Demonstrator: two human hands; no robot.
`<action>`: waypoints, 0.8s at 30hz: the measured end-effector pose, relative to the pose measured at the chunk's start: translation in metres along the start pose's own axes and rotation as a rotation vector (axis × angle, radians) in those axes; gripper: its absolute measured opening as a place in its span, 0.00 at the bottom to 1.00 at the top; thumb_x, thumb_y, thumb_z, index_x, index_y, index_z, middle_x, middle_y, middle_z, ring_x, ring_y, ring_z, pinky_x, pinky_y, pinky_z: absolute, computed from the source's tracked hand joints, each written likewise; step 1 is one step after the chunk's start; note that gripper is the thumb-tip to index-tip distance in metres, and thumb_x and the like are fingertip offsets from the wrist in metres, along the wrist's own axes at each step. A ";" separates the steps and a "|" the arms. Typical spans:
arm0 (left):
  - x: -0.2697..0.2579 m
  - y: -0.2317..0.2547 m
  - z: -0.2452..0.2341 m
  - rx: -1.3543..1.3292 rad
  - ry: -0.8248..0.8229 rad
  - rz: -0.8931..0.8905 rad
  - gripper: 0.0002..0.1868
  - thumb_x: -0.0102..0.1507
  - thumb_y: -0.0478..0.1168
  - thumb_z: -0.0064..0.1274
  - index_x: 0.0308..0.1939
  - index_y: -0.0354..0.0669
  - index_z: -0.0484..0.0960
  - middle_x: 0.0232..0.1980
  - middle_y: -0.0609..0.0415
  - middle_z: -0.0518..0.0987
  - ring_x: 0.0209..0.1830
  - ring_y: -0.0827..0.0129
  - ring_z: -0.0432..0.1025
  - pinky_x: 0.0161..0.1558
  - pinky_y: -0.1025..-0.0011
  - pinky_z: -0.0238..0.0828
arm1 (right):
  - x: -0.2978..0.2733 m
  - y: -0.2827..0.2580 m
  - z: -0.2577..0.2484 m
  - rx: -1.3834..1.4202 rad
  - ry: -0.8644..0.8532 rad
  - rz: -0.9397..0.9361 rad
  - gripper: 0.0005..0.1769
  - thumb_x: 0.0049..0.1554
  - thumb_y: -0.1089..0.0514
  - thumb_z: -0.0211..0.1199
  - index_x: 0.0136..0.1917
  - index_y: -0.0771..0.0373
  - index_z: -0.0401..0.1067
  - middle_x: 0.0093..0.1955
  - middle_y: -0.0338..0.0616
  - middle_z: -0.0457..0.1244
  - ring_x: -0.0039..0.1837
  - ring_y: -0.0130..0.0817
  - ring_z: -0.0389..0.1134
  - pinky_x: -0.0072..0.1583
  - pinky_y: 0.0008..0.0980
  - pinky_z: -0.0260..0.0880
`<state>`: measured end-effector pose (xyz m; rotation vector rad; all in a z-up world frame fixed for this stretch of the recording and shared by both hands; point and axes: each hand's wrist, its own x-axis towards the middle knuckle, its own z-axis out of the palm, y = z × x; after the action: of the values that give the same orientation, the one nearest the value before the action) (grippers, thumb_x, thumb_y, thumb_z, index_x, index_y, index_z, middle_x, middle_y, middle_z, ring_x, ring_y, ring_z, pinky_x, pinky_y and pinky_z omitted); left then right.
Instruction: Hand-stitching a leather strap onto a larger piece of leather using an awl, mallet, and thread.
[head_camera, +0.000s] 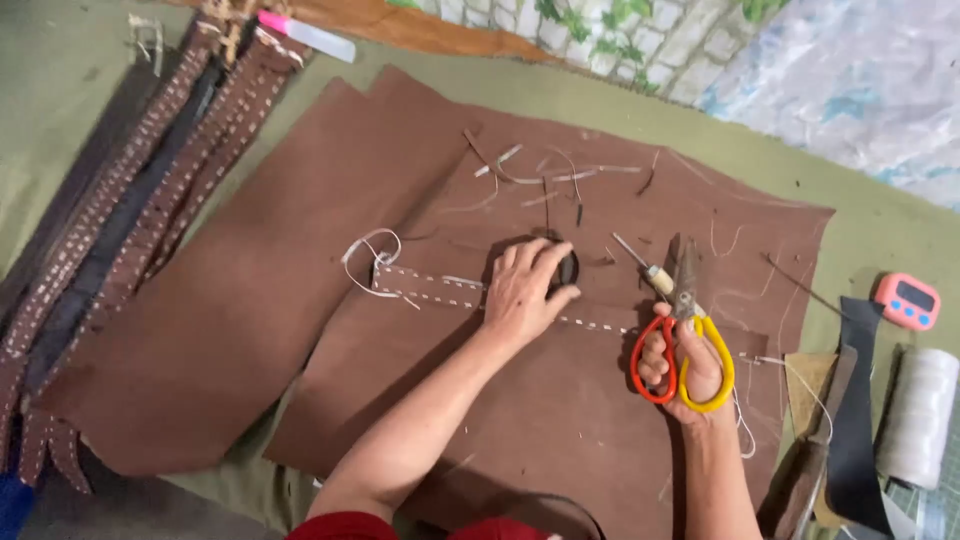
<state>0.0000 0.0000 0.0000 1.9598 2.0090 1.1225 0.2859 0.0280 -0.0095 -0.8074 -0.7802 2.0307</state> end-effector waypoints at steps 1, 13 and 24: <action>-0.003 -0.001 0.004 -0.001 -0.012 -0.009 0.34 0.57 0.55 0.65 0.66 0.58 0.73 0.60 0.49 0.74 0.61 0.50 0.68 0.57 0.53 0.67 | -0.003 0.000 0.001 0.004 0.009 0.012 0.25 0.68 0.41 0.52 0.73 0.53 0.62 0.40 0.40 0.56 0.33 0.24 0.56 0.34 0.28 0.63; 0.010 0.005 0.000 -0.347 0.298 0.002 0.16 0.62 0.35 0.62 0.53 0.55 0.85 0.40 0.57 0.85 0.45 0.59 0.78 0.51 0.62 0.76 | -0.005 0.002 0.006 0.031 -0.037 -0.042 0.25 0.67 0.44 0.54 0.72 0.56 0.62 0.39 0.43 0.59 0.32 0.25 0.58 0.32 0.29 0.65; 0.071 0.003 -0.084 -0.613 0.127 -0.129 0.18 0.64 0.34 0.62 0.57 0.55 0.83 0.36 0.50 0.84 0.32 0.66 0.81 0.34 0.68 0.84 | -0.005 0.009 0.001 0.026 -0.005 -0.084 0.24 0.68 0.47 0.54 0.73 0.58 0.61 0.41 0.45 0.62 0.34 0.27 0.63 0.34 0.33 0.70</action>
<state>-0.0560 0.0288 0.0904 1.4589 1.5454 1.6164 0.2832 0.0192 -0.0145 -0.7434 -0.7760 1.9653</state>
